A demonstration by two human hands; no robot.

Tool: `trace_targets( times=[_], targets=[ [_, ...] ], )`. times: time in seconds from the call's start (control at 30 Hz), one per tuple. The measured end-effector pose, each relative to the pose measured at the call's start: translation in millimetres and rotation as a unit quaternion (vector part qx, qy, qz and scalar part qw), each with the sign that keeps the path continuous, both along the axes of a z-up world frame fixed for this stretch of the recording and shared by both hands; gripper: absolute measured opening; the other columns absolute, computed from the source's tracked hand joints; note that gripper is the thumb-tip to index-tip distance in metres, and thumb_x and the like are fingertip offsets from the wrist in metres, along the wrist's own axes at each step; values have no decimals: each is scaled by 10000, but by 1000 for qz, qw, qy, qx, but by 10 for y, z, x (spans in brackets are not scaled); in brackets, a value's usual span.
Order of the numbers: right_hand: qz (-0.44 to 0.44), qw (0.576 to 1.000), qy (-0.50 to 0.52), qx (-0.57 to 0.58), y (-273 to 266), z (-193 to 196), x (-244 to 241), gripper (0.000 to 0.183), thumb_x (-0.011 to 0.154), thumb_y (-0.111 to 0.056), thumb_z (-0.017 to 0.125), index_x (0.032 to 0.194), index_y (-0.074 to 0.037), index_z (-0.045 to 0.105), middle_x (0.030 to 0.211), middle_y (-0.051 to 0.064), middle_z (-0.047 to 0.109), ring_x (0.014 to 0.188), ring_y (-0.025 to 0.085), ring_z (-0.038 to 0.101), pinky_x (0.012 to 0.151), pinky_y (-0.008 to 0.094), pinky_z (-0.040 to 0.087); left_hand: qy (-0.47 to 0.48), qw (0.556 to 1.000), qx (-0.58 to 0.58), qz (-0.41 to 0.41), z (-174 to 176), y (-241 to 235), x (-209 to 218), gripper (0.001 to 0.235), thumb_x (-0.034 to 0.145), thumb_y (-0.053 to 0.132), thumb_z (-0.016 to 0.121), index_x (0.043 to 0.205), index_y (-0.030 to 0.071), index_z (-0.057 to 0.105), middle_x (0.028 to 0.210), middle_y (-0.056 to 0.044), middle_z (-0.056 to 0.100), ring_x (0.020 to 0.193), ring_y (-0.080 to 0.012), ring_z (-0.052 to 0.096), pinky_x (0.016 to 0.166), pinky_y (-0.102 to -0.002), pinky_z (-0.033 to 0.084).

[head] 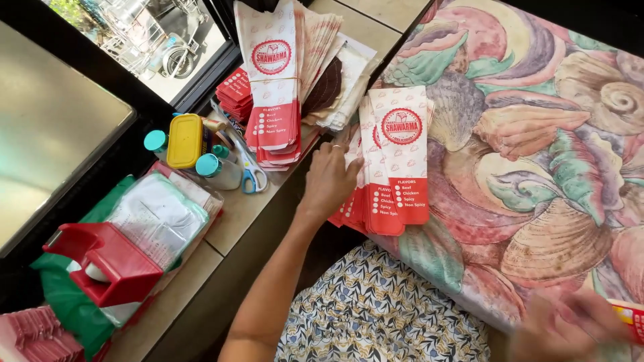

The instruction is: Applying glue to the top edge of paper bags and stacking them in an overlapping fan-like arrangement.

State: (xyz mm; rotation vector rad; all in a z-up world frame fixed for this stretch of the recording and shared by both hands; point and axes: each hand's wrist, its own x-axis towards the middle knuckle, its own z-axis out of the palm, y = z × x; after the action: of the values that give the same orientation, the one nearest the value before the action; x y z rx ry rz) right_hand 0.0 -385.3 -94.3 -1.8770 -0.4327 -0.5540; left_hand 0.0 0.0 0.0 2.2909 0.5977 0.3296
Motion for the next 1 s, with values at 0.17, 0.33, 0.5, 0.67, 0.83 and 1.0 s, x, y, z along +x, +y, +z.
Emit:
trace_targets(
  times=[0.17, 0.33, 0.5, 0.67, 0.83, 1.0],
  targets=[
    [129, 978, 82, -145, 1128, 326, 353, 472, 1053, -134, 574, 1504, -1, 529, 1370, 179, 589, 1300, 331, 569, 1084, 447, 452, 119, 990, 53, 57, -542, -28, 408, 660, 926, 557, 591, 1086, -83, 618, 1133, -346, 579, 1026, -525, 613, 867, -614, 488],
    [150, 955, 221, -126, 1774, 546, 362, 483, 1085, -235, 526, 1527, -40, 502, 1343, 199, 606, 1273, 365, 581, 1035, 465, 480, 137, 988, -34, 59, -444, 70, 525, 788, 927, 604, 561, 1164, -149, 570, 1110, -395, 600, 1061, -532, 626, 887, -601, 483],
    [117, 946, 264, -150, 2016, 344, 349, 512, 1009, -243, 660, 1489, -90, 569, 1199, 205, 683, 1086, 361, 693, 830, 444, 602, 153, 985, -81, 16, 93, 14, 438, 864, 879, 599, 624, 1226, -191, 591, 1291, -465, 520, 1267, -556, 520, 1069, -623, 363],
    [204, 938, 280, 1, 2378, 236, 236, 659, 907, -45, 695, 1493, 101, 430, 1348, 359, 589, 1164, 423, 659, 921, 440, 609, 180, 981, -70, -18, -28, 92, 593, 880, 694, 423, 889, 1252, -130, 490, 1168, -354, 635, 1123, -529, 642, 976, -592, 476],
    [256, 917, 288, 99, 2288, 107, 286, 630, 920, 59, 654, 1497, 110, 406, 1417, 366, 522, 1220, 411, 624, 981, 417, 585, 103, 982, 159, 28, -327, 6, 469, 837, 761, 466, 829, 1295, -94, 509, 1154, -283, 587, 1048, -466, 617, 989, -544, 452],
    [210, 926, 315, -9, 1623, 595, 268, 536, 962, 5, 623, 1482, 36, 495, 1340, 262, 630, 1189, 338, 678, 978, 385, 599, 30, 940, 334, -58, -375, -300, 80, 659, 957, 424, 612, 1471, 22, 524, 1520, -279, 449, 1460, -493, 323, 1155, -680, 235]
  ],
)
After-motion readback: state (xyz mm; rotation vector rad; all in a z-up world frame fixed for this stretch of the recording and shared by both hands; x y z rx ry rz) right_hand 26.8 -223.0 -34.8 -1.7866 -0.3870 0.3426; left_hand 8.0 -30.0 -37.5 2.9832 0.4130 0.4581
